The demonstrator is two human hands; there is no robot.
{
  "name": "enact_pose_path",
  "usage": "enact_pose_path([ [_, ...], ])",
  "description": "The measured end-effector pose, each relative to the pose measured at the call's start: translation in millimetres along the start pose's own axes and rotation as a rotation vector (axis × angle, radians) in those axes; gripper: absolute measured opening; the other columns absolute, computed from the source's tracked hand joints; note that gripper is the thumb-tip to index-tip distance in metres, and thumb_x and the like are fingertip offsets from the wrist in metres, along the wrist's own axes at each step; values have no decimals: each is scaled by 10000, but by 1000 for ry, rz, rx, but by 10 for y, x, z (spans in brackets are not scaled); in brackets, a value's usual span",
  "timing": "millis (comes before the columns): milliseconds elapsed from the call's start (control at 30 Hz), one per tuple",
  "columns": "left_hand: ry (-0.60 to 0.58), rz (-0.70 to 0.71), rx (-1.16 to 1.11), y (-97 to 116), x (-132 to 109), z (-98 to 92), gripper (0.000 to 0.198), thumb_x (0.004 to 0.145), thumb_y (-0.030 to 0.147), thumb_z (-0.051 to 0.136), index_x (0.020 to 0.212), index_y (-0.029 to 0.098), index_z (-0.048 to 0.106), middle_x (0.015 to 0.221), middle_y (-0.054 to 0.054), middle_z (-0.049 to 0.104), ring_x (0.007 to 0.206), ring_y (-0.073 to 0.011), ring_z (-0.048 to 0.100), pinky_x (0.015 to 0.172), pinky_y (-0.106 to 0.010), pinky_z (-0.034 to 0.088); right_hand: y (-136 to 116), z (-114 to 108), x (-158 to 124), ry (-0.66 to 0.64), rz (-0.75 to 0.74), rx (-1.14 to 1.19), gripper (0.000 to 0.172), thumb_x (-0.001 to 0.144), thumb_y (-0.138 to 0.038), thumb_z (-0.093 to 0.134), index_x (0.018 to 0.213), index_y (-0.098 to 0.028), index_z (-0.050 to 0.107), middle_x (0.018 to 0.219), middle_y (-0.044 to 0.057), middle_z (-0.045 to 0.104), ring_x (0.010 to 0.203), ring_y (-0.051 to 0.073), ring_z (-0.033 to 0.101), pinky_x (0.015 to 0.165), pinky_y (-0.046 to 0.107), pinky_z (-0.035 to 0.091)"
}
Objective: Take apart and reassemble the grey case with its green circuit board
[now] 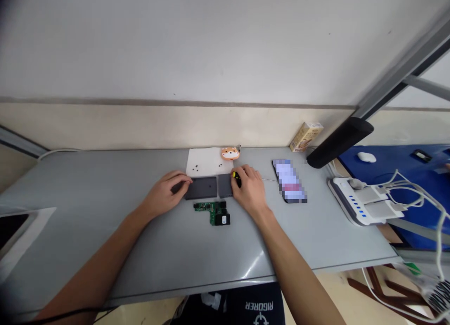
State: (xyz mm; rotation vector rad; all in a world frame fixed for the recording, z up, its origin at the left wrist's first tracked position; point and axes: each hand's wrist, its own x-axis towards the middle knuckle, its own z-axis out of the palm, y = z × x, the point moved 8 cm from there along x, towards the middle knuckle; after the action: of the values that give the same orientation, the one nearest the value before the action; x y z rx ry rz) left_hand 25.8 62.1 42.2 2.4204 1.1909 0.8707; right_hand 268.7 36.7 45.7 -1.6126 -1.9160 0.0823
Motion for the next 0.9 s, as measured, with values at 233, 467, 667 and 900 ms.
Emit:
enact_pose_path([
  [233,-14,-4,11,19,0,9,190,996,219,486,963,212,672,1000,-45,704,936,-193,655,924,-377,508,5,29,-14,-1,21,-5,159,1001,-265,508,1051,-236,656,1051,88,679,958,265,611,847,409,428],
  [467,76,24,67,56,-16,-42,188,1005,208,493,1009,214,681,1038,-55,681,992,-203,643,941,-377,504,10,44,-21,23,43,1,150,997,-260,509,1049,-236,647,1038,85,669,949,264,607,859,407,433],
  [667,55,153,132,432,-51,29,154,995,230,555,1001,230,709,1030,-61,666,1009,-217,615,951,-402,492,17,24,-27,36,47,14,153,996,-254,498,1045,-240,642,1018,85,672,948,264,606,859,408,440],
  [900,-254,302,90,752,-195,466,152,992,305,618,1081,246,725,1072,-50,700,1057,-221,619,984,-405,470,42,13,-12,23,50,24,147,981,-236,498,1023,-236,639,1000,86,667,939,266,605,850,405,449],
])
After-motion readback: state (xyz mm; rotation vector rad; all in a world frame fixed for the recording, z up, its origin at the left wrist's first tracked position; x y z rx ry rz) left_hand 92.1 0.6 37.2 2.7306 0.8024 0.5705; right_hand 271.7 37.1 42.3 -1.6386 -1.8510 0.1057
